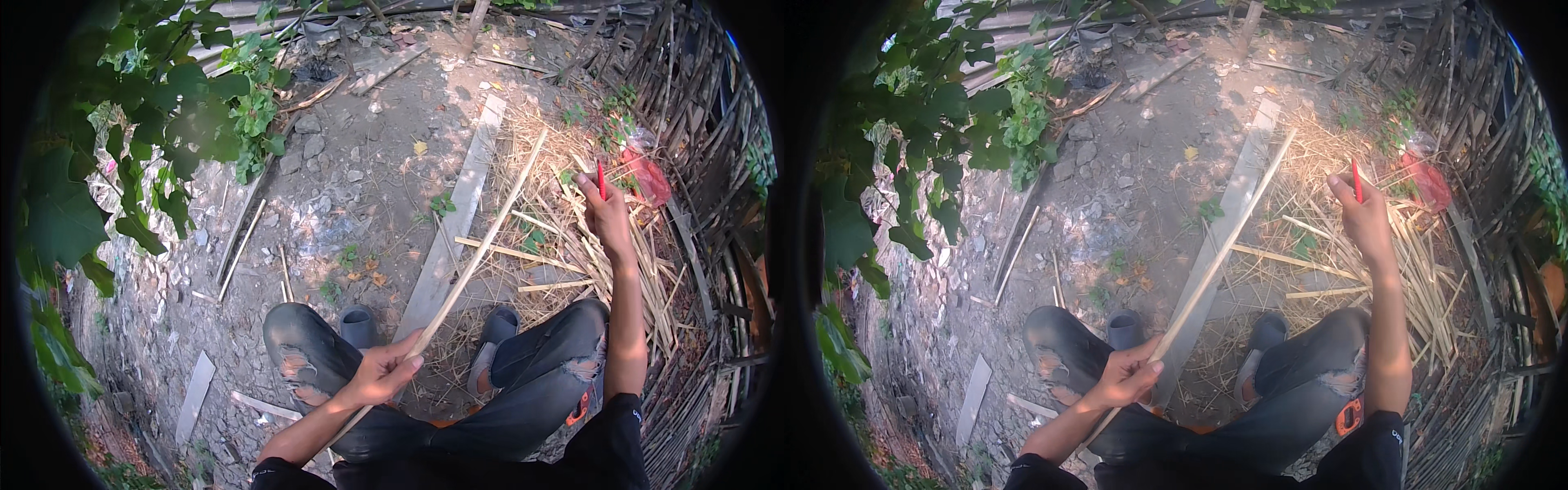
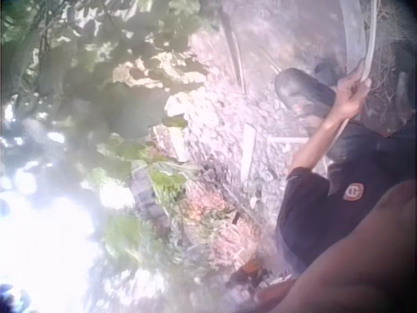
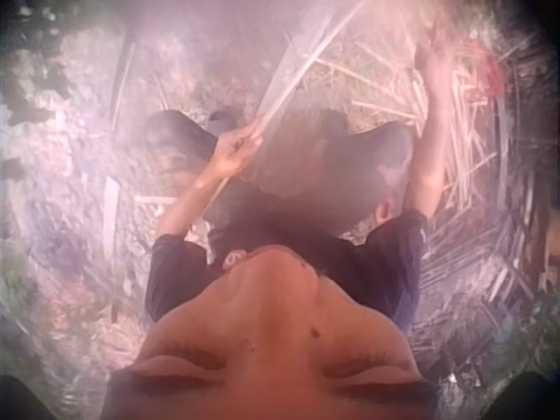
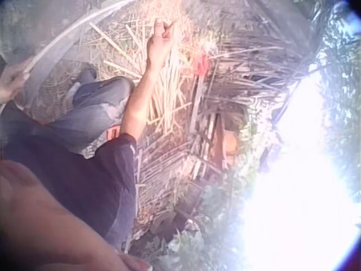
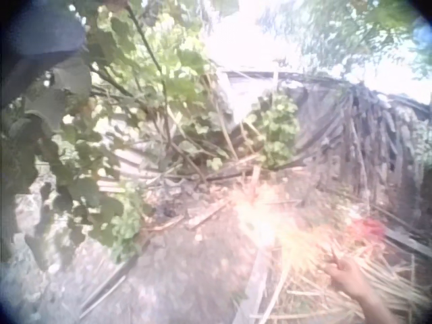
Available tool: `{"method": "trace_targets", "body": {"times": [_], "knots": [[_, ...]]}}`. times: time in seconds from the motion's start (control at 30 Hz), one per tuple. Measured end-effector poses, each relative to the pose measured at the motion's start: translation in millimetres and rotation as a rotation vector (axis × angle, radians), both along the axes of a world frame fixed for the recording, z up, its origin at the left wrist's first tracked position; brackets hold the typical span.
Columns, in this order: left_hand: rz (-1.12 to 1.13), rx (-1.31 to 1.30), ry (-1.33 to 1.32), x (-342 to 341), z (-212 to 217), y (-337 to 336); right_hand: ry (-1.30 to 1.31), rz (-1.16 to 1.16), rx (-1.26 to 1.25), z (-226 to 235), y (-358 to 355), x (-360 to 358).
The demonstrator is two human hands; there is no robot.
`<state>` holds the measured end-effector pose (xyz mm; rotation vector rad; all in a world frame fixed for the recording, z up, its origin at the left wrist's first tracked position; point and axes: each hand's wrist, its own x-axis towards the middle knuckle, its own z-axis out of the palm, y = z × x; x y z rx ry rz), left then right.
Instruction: The person sits on a small stool and uses a red utility knife to shave and smooth a thin bamboo stick. They hold the stick against their lap and repeatedly scrape along its length, occasionally rotating it to work on different sides.
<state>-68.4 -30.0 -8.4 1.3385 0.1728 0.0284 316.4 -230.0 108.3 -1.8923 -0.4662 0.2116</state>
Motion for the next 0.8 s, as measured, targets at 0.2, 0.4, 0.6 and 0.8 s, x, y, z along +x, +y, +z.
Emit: {"method": "trace_targets", "body": {"times": [0.2,0.4,0.6,0.8], "knots": [[-0.24,0.386,-0.071,-17.7,13.8,-32.0,0.091,0.214,0.188,-2.1,-25.4,-124.2],[-0.089,0.995,-0.072,-52.5,31.6,-48.4,0.149,0.1,0.223,-19.0,-67.8,-169.2],[0.035,1.04,0.015,-97.3,-14.3,-75.8,0.155,-0.006,-0.102,-94.2,-117.7,-221.4],[0.106,1.133,0.064,-109.2,-23.0,-94.4,-0.05,0.092,-0.34,-125.0,-105.6,-294.8]]}}
